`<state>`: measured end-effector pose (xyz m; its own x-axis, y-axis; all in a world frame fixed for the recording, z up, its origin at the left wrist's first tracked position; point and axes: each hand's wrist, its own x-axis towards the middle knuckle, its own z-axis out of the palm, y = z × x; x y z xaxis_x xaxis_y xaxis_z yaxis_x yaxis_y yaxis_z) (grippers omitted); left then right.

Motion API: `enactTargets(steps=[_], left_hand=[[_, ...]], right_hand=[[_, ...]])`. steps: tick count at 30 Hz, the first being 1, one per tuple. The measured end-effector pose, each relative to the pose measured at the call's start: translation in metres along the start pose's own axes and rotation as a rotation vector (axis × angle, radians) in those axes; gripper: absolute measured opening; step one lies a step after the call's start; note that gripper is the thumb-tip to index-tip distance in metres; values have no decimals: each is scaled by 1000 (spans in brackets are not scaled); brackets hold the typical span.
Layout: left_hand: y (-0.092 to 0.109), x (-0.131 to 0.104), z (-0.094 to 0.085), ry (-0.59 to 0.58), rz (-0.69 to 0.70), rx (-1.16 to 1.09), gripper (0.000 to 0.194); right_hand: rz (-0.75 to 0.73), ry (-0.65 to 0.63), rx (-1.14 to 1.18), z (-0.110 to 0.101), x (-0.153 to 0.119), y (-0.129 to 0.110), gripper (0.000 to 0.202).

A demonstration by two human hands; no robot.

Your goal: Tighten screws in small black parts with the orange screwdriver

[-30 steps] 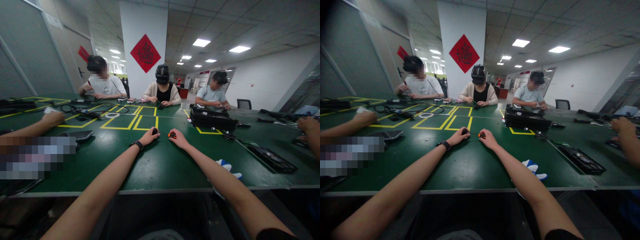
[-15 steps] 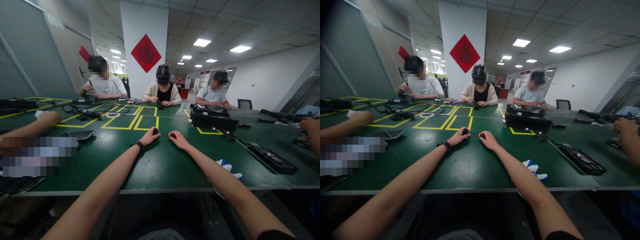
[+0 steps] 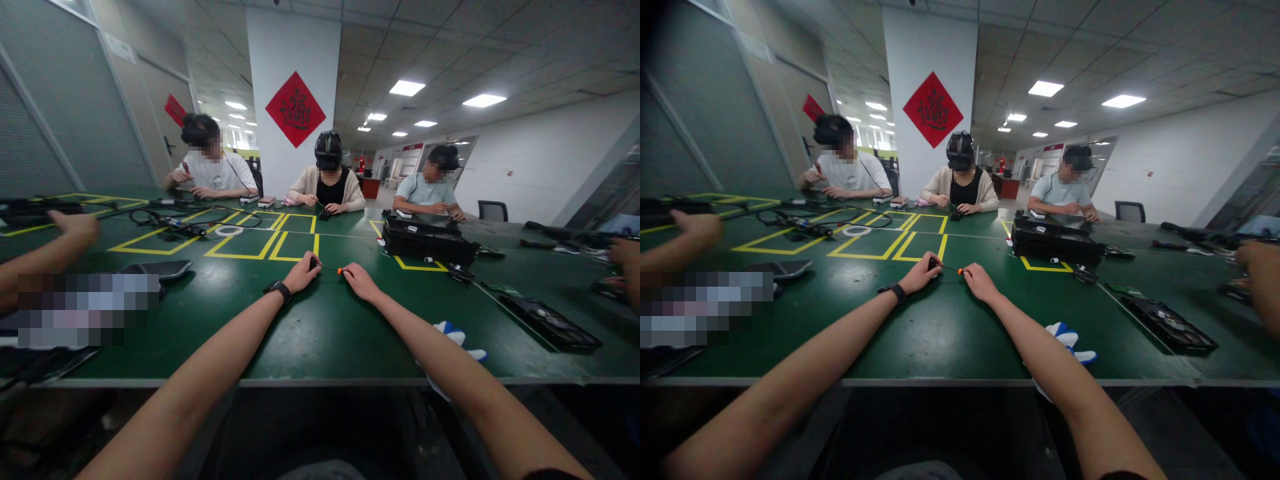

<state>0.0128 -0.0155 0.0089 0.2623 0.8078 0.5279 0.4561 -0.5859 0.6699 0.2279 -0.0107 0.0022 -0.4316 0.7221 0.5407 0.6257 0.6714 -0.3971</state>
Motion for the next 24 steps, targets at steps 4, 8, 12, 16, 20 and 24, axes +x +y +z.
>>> enactTargets(steps=[4, 8, 12, 16, 20, 24], left_hand=[[-1, 1, 1, -14, -10, -36, 19], [-1, 1, 2, -17, -16, -67, 20], [-2, 0, 2, -12, -44, -66, 23], [-3, 0, 0, -2, -49, -43, 25], [-2, 0, -1, -32, -50, -72, 26], [-3, 0, -2, -23, -68, -69, 27]], right_hand=[[-1, 36, 45, 0, -2, -1, 14], [37, 19, 91, -1, -4, -3, 15], [46, -7, 78, -2, -2, -4, 19], [26, -1, 44, -3, -2, -4, 17], [28, 3, 80, -5, -3, -7, 17], [51, -20, 77, -5, -3, -7, 19]])
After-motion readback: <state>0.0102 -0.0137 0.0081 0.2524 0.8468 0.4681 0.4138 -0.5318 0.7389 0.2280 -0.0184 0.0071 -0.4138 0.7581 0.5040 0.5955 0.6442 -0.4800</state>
